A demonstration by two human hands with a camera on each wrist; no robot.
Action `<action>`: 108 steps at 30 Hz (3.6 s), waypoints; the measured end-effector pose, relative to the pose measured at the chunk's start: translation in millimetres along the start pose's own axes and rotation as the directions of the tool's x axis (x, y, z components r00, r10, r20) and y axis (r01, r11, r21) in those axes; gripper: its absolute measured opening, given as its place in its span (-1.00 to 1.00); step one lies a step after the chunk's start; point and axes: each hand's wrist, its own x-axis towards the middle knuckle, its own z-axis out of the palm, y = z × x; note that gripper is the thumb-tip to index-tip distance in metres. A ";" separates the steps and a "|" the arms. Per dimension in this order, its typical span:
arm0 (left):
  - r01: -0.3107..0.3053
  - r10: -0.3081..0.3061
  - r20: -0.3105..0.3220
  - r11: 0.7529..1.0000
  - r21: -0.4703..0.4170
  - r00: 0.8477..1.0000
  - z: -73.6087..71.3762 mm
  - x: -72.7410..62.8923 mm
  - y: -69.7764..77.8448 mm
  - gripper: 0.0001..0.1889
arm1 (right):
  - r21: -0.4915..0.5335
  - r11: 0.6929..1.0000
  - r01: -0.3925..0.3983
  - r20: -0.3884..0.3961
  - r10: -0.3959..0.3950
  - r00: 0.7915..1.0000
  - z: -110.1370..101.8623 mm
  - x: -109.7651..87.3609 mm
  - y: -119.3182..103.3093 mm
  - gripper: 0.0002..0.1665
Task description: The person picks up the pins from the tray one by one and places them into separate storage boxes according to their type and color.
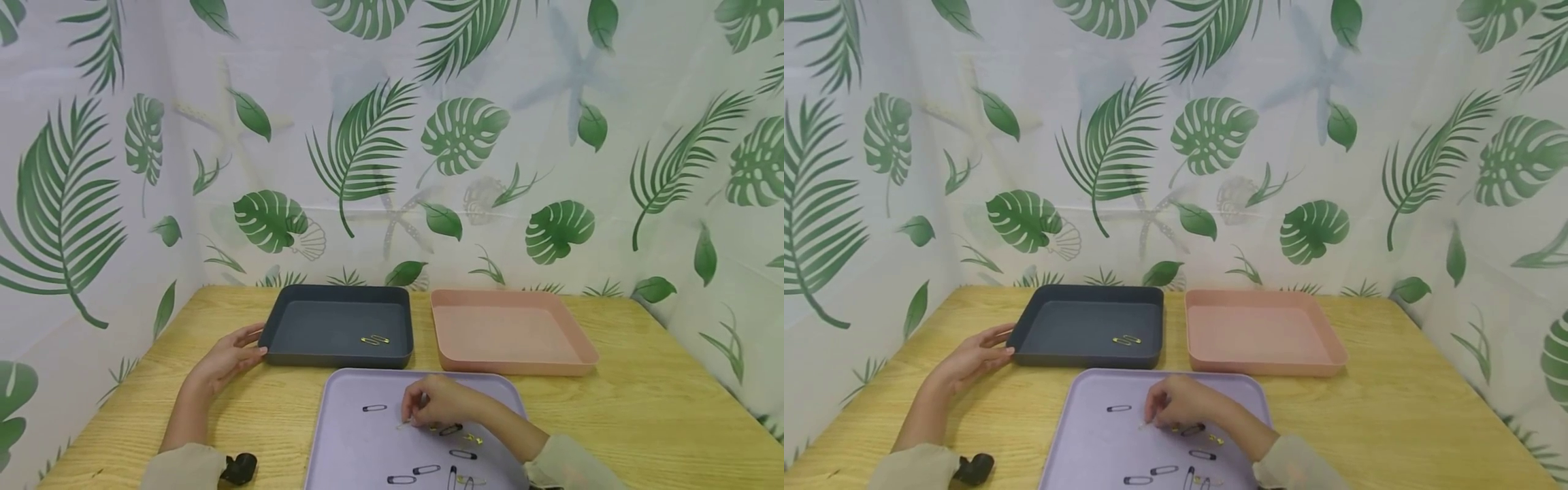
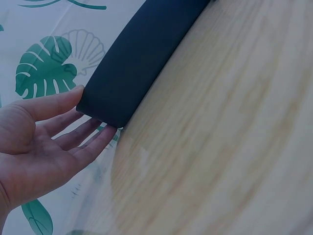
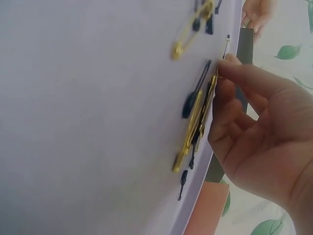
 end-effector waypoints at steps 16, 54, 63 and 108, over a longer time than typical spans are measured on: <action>-0.011 0.011 0.014 1.000 -0.001 1.000 0.9 -1.3 -0.1 -0.32 | 0.152 0.978 -0.140 -0.019 0.144 0.989 -6.0 10.5 -14.0 -0.87; -0.018 0.018 0.010 1.000 -0.010 1.000 0.4 0.3 0.9 -0.33 | 0.181 0.954 -0.238 -0.243 0.278 0.929 -74.3 92.0 -18.5 -0.89; -0.008 0.008 -0.002 1.000 0.000 1.000 0.3 -0.3 -0.1 -0.34 | 0.198 0.938 -0.285 -0.284 0.333 0.899 -75.6 105.5 -9.3 -0.87; 0.001 -0.001 0.001 1.000 0.000 1.000 0.1 0.7 0.0 -0.32 | 0.248 0.919 -0.308 -0.309 0.376 0.873 -73.3 115.5 2.5 -0.86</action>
